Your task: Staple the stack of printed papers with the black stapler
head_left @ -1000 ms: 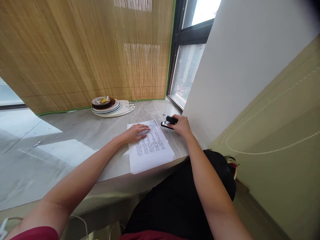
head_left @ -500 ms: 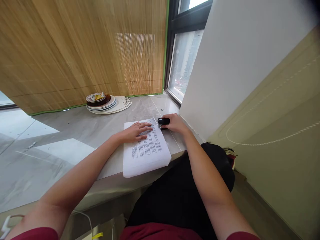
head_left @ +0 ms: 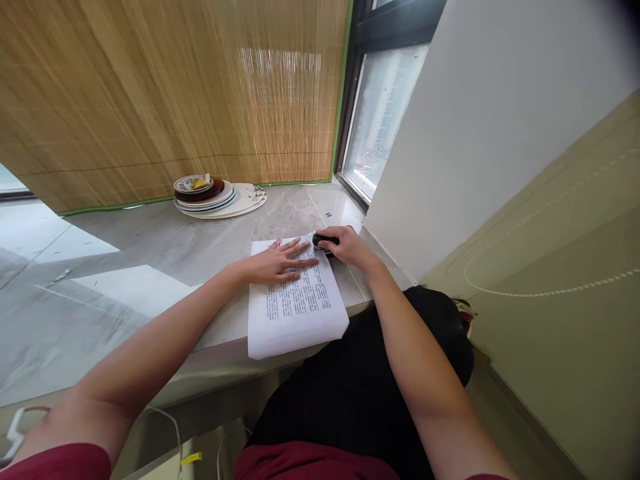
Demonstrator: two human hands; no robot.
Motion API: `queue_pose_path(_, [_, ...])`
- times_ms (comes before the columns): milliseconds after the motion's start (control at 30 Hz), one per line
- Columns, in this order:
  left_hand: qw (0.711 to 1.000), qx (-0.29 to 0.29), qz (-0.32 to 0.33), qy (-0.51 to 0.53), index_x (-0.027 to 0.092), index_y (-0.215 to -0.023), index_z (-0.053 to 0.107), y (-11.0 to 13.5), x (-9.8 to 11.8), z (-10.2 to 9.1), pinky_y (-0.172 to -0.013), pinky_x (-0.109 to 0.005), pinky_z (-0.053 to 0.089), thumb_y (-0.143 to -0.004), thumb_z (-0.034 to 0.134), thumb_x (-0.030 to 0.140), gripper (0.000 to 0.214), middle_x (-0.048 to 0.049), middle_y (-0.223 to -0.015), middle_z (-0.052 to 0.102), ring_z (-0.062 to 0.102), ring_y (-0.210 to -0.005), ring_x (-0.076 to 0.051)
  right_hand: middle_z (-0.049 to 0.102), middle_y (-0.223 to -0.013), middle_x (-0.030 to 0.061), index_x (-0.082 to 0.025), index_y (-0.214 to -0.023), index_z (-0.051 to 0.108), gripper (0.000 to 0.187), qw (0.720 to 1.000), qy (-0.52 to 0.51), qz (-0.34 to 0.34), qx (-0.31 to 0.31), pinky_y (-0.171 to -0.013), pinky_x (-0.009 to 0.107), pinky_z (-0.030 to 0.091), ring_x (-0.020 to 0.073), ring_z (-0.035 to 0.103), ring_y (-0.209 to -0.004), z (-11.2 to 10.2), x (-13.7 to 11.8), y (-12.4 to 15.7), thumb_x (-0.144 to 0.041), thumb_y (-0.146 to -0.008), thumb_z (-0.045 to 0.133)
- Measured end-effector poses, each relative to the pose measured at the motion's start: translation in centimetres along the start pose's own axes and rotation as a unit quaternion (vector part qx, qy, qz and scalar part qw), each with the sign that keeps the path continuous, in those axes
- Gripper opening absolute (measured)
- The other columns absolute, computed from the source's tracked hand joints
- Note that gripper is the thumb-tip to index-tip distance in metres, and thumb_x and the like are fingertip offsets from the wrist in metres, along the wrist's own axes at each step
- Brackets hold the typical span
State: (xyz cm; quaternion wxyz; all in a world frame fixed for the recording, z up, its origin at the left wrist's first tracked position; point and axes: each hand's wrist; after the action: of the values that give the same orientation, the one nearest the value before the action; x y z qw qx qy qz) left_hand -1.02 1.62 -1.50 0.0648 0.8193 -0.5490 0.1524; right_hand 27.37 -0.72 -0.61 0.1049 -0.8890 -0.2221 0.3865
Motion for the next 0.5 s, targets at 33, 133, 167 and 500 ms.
queue_pose_path(33, [1.0,0.005,-0.004,0.001,0.046,-0.159,0.055,0.0,0.0,0.1,-0.132,-0.068,0.017,-0.106,0.062,0.053,0.054,-0.0012,-0.182,0.02,0.018,-0.167,-0.044,0.083,-0.118,0.0048,-0.027,-0.117,0.084,0.025,1.0,0.006,-0.006,-0.003,-0.105,0.042,0.057,0.0263,0.076,-0.111,0.2,-0.1,0.0,-0.022,-0.096,0.072])
queue_pose_path(133, [1.0,0.017,-0.012,0.01,0.046,-0.155,0.06,-0.1,-0.3,0.6,-0.131,-0.07,0.015,-0.102,0.065,0.056,0.054,-0.0012,-0.182,0.022,0.018,-0.166,-0.047,0.082,-0.114,0.0047,-0.028,-0.119,0.083,0.026,0.999,0.008,-0.029,-0.02,-0.1,0.039,0.057,0.0244,0.076,-0.105,0.8,-0.4,-0.2,-0.022,-0.098,0.069])
queue_pose_path(167, [1.0,0.015,-0.013,0.012,0.045,-0.154,0.061,-0.1,-0.4,0.7,-0.131,-0.071,0.014,-0.102,0.066,0.056,0.053,-0.0012,-0.182,0.022,0.018,-0.166,-0.048,0.082,-0.114,0.005,-0.028,-0.119,0.083,0.027,0.999,0.009,-0.037,-0.024,-0.1,0.039,0.056,0.0242,0.075,-0.105,1.0,-0.5,-0.2,-0.021,-0.098,0.068])
queue_pose_path(500, [1.0,-0.018,-0.019,0.011,0.047,-0.163,0.049,0.0,-0.3,0.5,-0.132,-0.068,0.007,-0.104,0.059,0.058,0.06,0.0019,-0.184,0.012,0.013,-0.167,-0.046,0.081,-0.11,0.005,-0.028,-0.121,0.082,0.03,0.997,0.059,-0.034,-0.038,-0.101,0.04,0.052,0.0244,0.072,-0.103,0.8,-0.6,-0.3,-0.018,-0.098,0.066])
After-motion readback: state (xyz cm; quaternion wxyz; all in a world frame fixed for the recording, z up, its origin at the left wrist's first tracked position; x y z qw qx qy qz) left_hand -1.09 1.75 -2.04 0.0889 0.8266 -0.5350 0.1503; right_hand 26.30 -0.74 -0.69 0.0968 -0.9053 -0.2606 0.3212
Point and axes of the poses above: each hand's wrist, its own y-axis away from the middle knuckle, its own z-axis out of the palm, x = y × z
